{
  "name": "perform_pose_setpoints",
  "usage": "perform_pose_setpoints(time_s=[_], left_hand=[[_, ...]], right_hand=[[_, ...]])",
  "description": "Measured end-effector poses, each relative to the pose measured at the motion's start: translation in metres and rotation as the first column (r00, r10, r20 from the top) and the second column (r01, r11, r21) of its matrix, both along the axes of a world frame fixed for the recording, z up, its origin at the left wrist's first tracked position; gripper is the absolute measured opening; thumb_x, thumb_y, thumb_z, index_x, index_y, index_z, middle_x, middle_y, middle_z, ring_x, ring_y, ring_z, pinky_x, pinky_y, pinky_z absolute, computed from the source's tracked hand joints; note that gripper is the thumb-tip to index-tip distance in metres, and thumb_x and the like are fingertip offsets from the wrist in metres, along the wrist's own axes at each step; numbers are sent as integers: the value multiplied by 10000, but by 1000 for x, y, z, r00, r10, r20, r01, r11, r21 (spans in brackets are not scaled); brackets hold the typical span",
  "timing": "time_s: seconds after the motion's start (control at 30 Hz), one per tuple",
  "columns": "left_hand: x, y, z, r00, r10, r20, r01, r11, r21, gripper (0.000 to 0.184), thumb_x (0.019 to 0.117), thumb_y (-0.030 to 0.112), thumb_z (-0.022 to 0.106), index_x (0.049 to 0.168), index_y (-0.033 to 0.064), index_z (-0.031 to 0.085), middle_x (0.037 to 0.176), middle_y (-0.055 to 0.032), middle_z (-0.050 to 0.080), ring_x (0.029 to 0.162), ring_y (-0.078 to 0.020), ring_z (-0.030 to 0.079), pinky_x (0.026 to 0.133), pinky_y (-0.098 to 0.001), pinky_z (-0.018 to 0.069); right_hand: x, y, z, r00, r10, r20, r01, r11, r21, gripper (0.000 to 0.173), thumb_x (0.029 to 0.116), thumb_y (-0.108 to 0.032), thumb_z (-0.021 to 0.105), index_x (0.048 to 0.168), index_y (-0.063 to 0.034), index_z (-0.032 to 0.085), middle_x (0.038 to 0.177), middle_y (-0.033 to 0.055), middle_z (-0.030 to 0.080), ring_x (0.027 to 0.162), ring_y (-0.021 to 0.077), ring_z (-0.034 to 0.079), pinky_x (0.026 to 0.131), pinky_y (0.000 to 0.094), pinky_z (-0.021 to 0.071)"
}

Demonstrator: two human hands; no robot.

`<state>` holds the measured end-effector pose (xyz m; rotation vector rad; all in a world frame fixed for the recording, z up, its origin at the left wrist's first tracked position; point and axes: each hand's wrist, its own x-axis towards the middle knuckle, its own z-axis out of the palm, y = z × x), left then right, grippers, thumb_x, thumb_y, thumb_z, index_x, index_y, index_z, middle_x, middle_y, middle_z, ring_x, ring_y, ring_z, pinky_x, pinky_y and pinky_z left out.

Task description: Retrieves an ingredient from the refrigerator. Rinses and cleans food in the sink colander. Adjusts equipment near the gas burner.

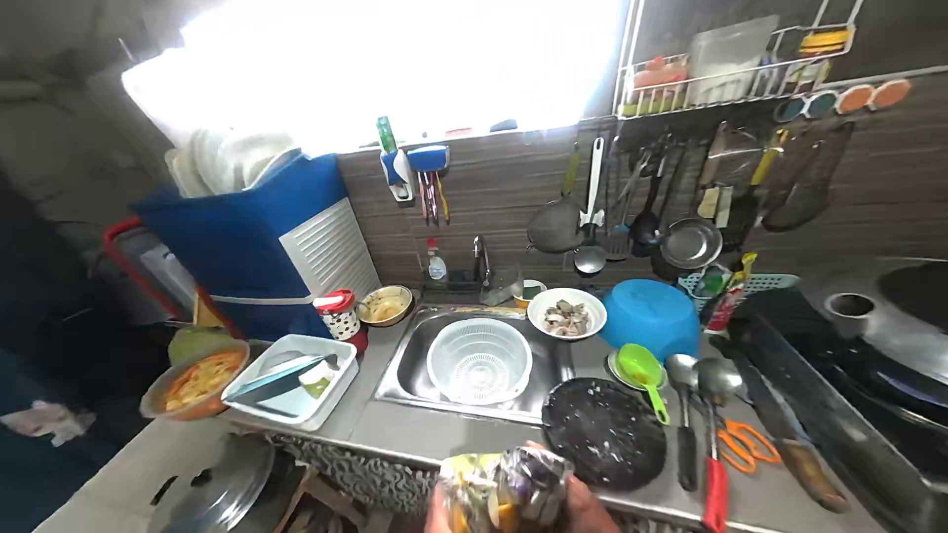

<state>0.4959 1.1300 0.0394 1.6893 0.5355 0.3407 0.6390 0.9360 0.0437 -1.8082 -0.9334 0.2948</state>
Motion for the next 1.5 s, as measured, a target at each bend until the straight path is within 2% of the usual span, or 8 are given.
perform_pose_setpoints(time_s=[0.07, 0.17, 0.27, 0.4, 0.7, 0.97, 1.2, 1.5], left_hand=[[50, 49, -14, 998, -53, -40, 59, 984, 166, 1269, 594, 457, 976, 1501, -126, 306, 1381, -287, 570, 1273, -293, 599, 1101, -443, 492], [123, 113, -22, 996, -60, -68, 66, 993, 95, 1075, 597, 442, 955, 1432, -30, 469, 1227, -170, 687, 1130, -224, 682, 1009, -442, 565], [187, 162, -18, 991, -63, -116, 50, 993, -111, 895, 655, 373, 920, 1360, -3, 518, 1144, -152, 707, 1056, -228, 705, 954, -458, 592], [253, 200, -18, 974, -60, -219, 51, 998, -44, 827, 667, 384, 908, 1309, -9, 567, 1120, -180, 702, 1043, -276, 698, 944, -505, 575], [310, 231, -45, 908, -97, -408, 113, 993, 17, 616, 748, 311, 849, 1236, 7, 628, 1072, -175, 716, 998, -292, 709, 908, -529, 574], [323, 247, -70, 895, -133, -426, 101, 990, -97, 613, 804, 295, 815, 1283, -13, 588, 1099, -190, 707, 986, -281, 714, 896, -498, 593], [343, 247, -66, 847, -190, -497, 328, 922, 206, 1271, 723, 567, 869, 1599, -43, 179, 1585, -288, 351, 1441, -378, 426, 1188, -495, 385], [371, 210, -74, 769, -80, -634, 352, 881, 315, 595, 876, 345, 721, 1405, 99, 601, 1439, -198, 541, 1304, -392, 535, 1050, -555, 481]], right_hand=[[35, 41, 4, 999, -41, 11, 41, 999, -14, 969, 685, -361, 930, 1446, 53, 496, 1330, 202, 650, 1226, 234, 639, 1086, 456, 508], [88, 106, 10, 981, -193, -8, 188, 966, -178, 1046, 647, -405, 940, 1492, -35, 448, 1260, 129, 692, 1147, 210, 682, 1028, 459, 555], [132, 161, 15, 931, -360, 63, 364, 899, -245, 1231, 652, -445, 921, 1609, -55, 252, 1476, 212, 513, 1286, 308, 588, 1058, 495, 526], [179, 211, 8, 879, -461, 120, 474, 820, -320, 1306, 658, -415, 897, 1645, -59, 120, 1617, 236, 327, 1370, 368, 516, 1015, 540, 544], [237, 261, -61, 890, -456, 24, 408, 771, -488, 1034, 778, -358, 768, 1626, -104, 234, 1423, 209, 531, 1096, 349, 670, 865, 542, 586], [274, 260, -98, 888, -439, -137, 357, 845, -399, 605, 945, -295, 643, 1478, -51, 493, 1318, 200, 649, 1197, 340, 649, 1034, 537, 521], [285, 266, -54, 956, -291, -46, 200, 756, -623, 582, 943, -366, 620, 1500, -229, 523, 1399, 246, 546, 1101, 394, 661, 901, 559, 562], [268, 263, -53, 969, -238, 68, 235, 794, -560, 501, 919, -275, 613, 1418, -237, 603, 1407, 250, 540, 1032, 369, 692, 828, 511, 592]])
